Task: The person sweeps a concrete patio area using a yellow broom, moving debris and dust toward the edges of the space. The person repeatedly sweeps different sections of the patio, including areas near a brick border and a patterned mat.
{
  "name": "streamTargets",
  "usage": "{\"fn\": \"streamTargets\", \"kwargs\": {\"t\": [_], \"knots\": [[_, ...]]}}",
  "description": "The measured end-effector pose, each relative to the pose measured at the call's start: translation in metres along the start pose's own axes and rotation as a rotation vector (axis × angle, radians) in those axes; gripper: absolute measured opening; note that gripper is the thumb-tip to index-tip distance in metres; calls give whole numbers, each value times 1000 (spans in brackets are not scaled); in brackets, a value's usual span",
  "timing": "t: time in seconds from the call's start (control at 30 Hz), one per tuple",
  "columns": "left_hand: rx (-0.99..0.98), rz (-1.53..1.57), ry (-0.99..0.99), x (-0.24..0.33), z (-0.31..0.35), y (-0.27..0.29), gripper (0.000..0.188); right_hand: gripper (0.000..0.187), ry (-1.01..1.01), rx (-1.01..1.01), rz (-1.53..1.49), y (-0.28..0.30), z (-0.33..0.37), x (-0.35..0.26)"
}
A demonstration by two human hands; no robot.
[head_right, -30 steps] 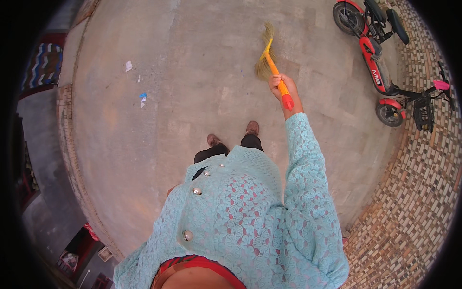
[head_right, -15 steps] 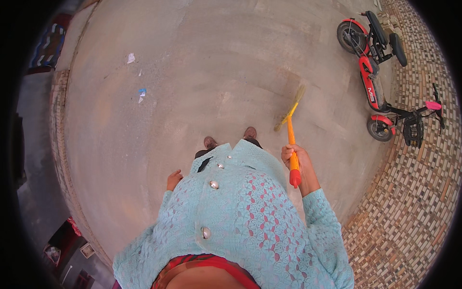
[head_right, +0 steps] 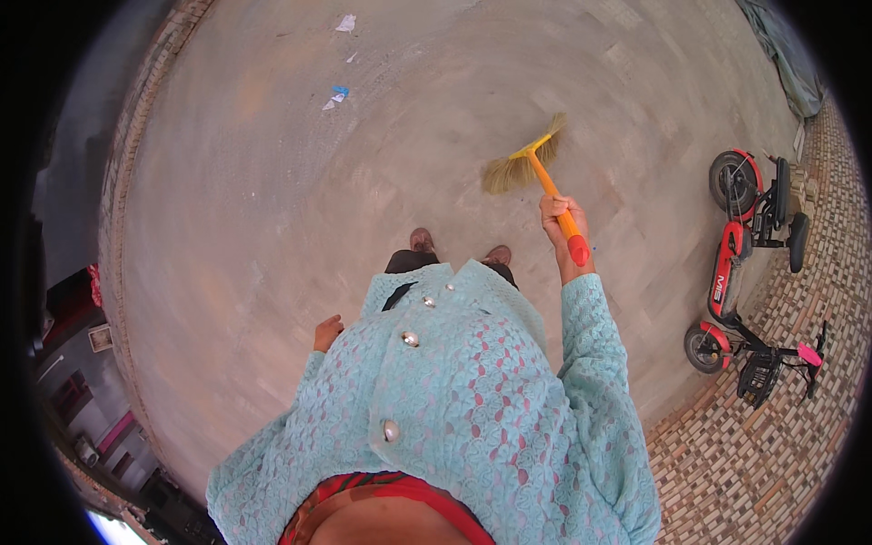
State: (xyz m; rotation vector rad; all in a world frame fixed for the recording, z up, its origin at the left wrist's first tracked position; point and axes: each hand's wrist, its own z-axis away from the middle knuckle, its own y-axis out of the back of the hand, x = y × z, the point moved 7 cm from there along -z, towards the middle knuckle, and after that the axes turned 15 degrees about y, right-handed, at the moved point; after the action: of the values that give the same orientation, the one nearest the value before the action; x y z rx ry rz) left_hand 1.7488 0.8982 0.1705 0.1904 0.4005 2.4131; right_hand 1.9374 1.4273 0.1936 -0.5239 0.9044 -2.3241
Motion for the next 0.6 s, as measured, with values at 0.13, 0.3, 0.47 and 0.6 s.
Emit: {"fn": "streamTargets", "kwargs": {"t": [0.13, 0.3, 0.47, 0.6], "knots": [[-60, 71, 30, -9, -18, 1, 47, 14, 42, -31, -21, -32, 23, 3], [-136, 107, -80, 52, -18, 0, 47, 27, 181, -40, 104, -38, 92, 19], [9, 55, -506, 209, 56, 3, 48, 17, 182, 112, 178, -1, 115, 7], [104, 102, -1133, 321, 216, 20, 57, 8, 85, 245, 162, 31, 63, -11]]}}
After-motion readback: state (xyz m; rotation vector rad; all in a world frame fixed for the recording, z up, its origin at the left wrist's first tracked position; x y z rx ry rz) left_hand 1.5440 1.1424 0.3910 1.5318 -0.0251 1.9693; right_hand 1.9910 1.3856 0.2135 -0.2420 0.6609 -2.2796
